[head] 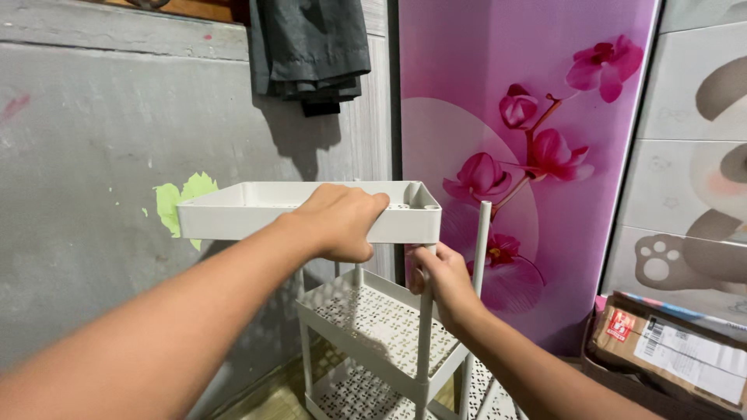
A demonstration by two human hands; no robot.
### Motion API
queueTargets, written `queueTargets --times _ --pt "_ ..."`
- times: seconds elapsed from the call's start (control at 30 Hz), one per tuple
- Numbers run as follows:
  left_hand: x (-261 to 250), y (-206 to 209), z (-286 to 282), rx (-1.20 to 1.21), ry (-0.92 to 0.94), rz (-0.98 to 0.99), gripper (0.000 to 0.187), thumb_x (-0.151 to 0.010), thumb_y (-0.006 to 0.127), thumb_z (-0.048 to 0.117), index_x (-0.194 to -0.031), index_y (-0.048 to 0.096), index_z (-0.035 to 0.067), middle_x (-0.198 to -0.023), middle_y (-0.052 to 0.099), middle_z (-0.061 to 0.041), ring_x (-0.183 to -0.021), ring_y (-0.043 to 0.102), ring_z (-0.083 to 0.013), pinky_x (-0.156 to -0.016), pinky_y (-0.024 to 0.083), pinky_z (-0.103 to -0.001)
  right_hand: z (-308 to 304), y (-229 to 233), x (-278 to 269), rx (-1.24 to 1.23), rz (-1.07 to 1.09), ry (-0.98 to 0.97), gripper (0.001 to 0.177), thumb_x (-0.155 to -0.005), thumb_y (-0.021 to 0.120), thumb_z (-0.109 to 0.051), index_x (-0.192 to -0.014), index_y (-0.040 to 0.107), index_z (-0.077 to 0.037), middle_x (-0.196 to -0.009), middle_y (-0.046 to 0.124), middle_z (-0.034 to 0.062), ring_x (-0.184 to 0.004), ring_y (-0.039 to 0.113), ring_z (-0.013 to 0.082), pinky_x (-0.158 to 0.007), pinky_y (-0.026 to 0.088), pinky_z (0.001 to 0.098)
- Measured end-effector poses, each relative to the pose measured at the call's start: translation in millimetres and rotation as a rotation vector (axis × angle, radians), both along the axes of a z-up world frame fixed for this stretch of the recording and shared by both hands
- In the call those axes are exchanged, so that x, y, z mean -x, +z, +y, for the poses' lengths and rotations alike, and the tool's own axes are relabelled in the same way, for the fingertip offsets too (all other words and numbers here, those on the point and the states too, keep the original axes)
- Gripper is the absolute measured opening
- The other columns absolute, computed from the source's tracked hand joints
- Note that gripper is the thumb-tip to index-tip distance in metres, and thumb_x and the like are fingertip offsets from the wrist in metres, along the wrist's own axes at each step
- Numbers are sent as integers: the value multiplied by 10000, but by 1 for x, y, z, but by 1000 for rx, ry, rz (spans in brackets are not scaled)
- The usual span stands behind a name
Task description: The person assembles a white plastic shelving unit by inserting vertical poles into perforated trays and securing them. The person repeatedly adjusts and reinserts the poles and trays to fit them together.
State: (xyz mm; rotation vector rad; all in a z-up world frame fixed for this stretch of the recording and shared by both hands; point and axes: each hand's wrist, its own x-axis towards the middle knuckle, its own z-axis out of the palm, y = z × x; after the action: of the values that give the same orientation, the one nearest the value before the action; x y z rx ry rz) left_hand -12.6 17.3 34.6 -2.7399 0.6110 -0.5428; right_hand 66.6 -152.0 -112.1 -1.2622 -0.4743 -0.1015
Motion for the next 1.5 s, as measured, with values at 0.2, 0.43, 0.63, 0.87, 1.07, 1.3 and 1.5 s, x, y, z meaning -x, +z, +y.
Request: queueTargets --times 0.2,0.43,0.63,0.87,1.07,1.3,1.5 --pt "-18 -18 4 112 -2 -174 486 -674 696 102 -1144 599 23 -1032 705 -193 -979 687 -386 -828 544 -479 -29 9 22 -147 199 310 282 -984 482 -285 -1075 656 -82 -925 680 66 -826 623 183 -813 528 352" --pt "-9 -37 -23 252 -303 -281 780 -543 864 194 -1229 535 23 -1016 687 -213 -898 685 -408 -711 535 -483 -28 -7 5 -173 111 555 290 -1071 510 -283 -1104 631 -22 -930 673 83 -840 636 189 -806 536 345" --pt "6 -31 -23 288 -174 -115 768 -553 923 314 -1179 560 59 -883 725 -176 -898 706 -381 -756 533 -478 -22 -11 -1 -271 212 676 212 -1048 540 -225 -1069 608 -26 -919 675 90 -833 649 185 -790 546 315" --pt "10 -28 -22 348 -169 -45 669 -607 865 248 -1183 573 73 -894 729 -188 -924 702 -385 -787 527 -478 -18 -13 -4 -302 253 672 210 -1035 558 -229 -1071 614 -30 -877 661 78 -779 614 159 -770 537 298" --pt "5 -30 -23 360 -206 -85 631 -614 767 167 -1202 583 27 -925 734 -203 -941 702 -392 -804 531 -477 -10 -22 -6 -284 178 610 234 -1053 543 -264 -1052 619 -43 -851 641 46 -741 577 137 -753 509 271" --pt "6 -31 -23 354 -257 -110 633 -650 785 242 -1189 600 -35 -898 716 -256 -911 710 -407 -781 551 -468 -8 -23 -4 -230 133 535 329 -1064 508 -307 -1076 668 -20 -811 630 25 -721 556 125 -732 493 263" --pt "15 -31 -22 352 -254 -102 662 -660 785 248 -1225 600 -43 -913 715 -259 -926 717 -395 -787 554 -464 -8 -21 4 -250 87 630 321 -1065 558 -313 -1086 671 -13 -809 645 26 -744 571 129 -744 495 269"
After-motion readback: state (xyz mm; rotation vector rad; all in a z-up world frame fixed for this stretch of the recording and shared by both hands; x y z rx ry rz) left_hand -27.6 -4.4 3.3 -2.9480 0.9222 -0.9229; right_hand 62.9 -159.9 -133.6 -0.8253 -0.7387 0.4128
